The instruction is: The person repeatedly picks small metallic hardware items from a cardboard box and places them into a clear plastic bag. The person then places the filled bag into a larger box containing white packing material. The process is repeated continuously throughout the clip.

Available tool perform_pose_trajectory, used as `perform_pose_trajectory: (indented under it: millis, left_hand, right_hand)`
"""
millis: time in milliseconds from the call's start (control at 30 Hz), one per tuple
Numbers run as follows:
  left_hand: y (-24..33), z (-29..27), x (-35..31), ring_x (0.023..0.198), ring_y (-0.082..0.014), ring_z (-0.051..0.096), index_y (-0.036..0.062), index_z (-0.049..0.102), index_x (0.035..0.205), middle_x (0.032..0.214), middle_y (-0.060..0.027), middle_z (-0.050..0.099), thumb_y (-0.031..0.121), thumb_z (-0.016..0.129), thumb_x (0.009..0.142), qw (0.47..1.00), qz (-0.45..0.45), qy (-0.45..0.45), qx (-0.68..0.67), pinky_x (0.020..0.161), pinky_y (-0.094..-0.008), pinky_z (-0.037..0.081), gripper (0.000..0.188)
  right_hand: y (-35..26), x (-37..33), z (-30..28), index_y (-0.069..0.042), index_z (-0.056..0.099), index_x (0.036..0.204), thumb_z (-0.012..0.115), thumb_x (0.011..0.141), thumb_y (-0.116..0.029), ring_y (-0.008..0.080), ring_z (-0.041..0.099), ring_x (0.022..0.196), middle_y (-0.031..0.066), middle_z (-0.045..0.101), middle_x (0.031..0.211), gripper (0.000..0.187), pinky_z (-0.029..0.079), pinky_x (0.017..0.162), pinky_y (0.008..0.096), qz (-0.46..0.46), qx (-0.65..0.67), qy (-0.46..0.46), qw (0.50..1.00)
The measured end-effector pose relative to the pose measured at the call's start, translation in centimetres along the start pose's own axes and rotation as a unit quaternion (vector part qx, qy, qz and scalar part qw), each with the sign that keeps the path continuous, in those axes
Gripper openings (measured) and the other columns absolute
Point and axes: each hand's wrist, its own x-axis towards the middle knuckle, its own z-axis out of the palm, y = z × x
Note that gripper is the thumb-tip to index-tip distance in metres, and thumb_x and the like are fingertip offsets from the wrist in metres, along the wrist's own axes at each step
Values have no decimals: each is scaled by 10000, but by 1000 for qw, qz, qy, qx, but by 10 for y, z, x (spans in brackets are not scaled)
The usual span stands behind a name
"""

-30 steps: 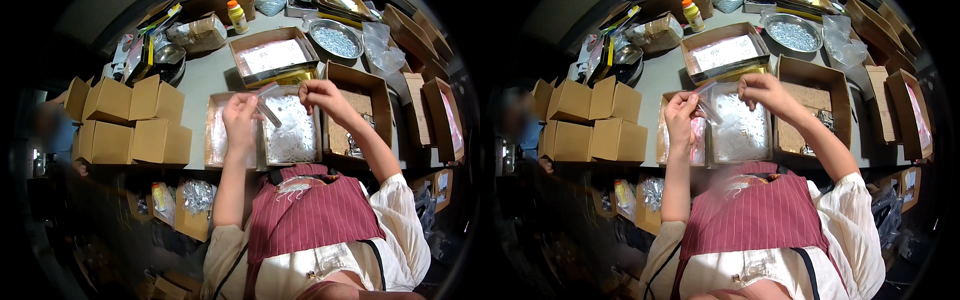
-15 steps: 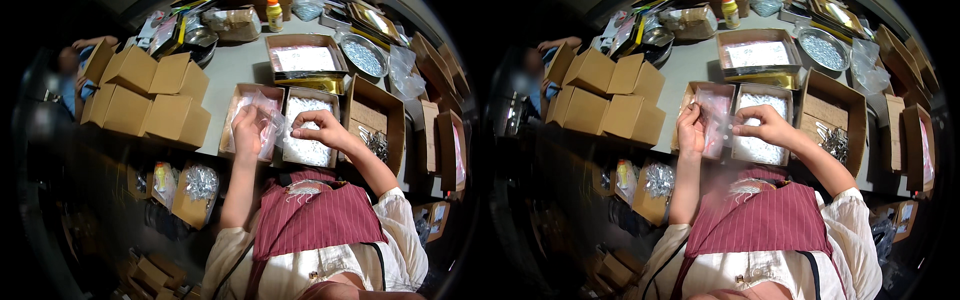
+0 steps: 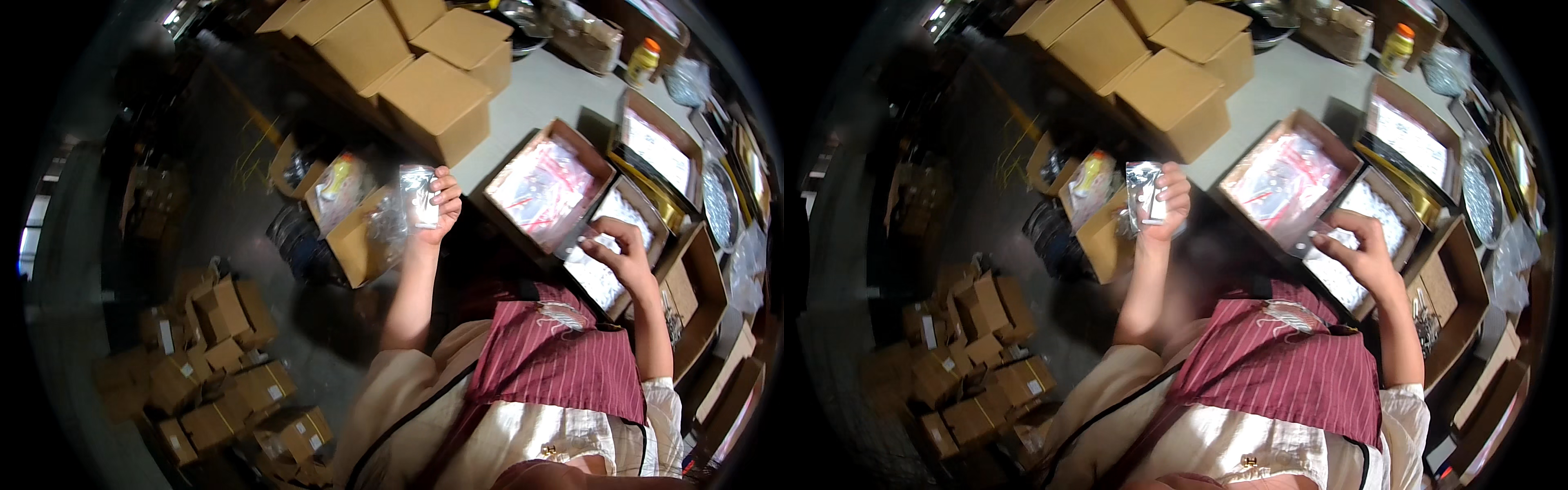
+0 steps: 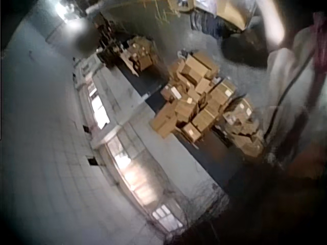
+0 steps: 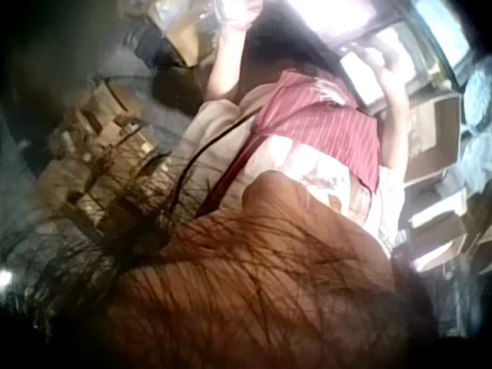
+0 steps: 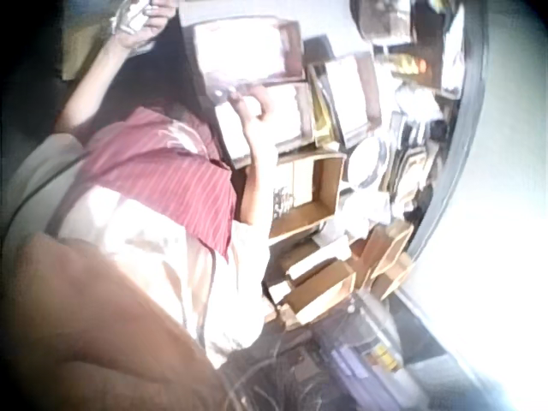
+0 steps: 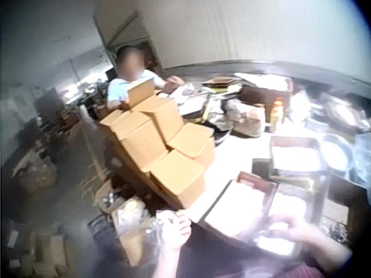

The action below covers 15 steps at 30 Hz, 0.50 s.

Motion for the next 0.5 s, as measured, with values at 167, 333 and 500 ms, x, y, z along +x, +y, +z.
perform_pose_trajectory:
  millis: [167, 333, 500]
  left_hand:
    - [54, -31, -45, 710, -174, 531, 3, 573, 1127, 865, -61, 579, 279, 567, 1010, 994, 88, 59, 33, 580, -293, 392, 300]
    - [149, -103, -121, 997, -254, 707, -13, 676, 1221, 1177, -170, 734, 98, 502, 950, 683, 338, 481, 433, 858, -384, 580, 341]
    - [90, -107, -103, 1130, -260, 665, -50, 637, 1244, 1220, -167, 696, 5, 624, 980, 455, 366, 392, 711, 1003, -358, 519, 270]
  right_hand:
    - [15, 2, -3, 42, 714, 922, 791, 848, -115, 159, 634, 878, 81, 711, 902, 190, 474, 824, 305, 25, 34, -21, 999]
    - [9, 9, 4, 62, 708, 950, 773, 883, -122, 192, 625, 869, 102, 700, 919, 206, 472, 818, 328, 27, 25, -30, 999]
    - [23, 8, 20, 30, 741, 1022, 738, 958, -161, 150, 660, 950, 69, 732, 969, 201, 508, 870, 313, 72, 107, 3, 992]
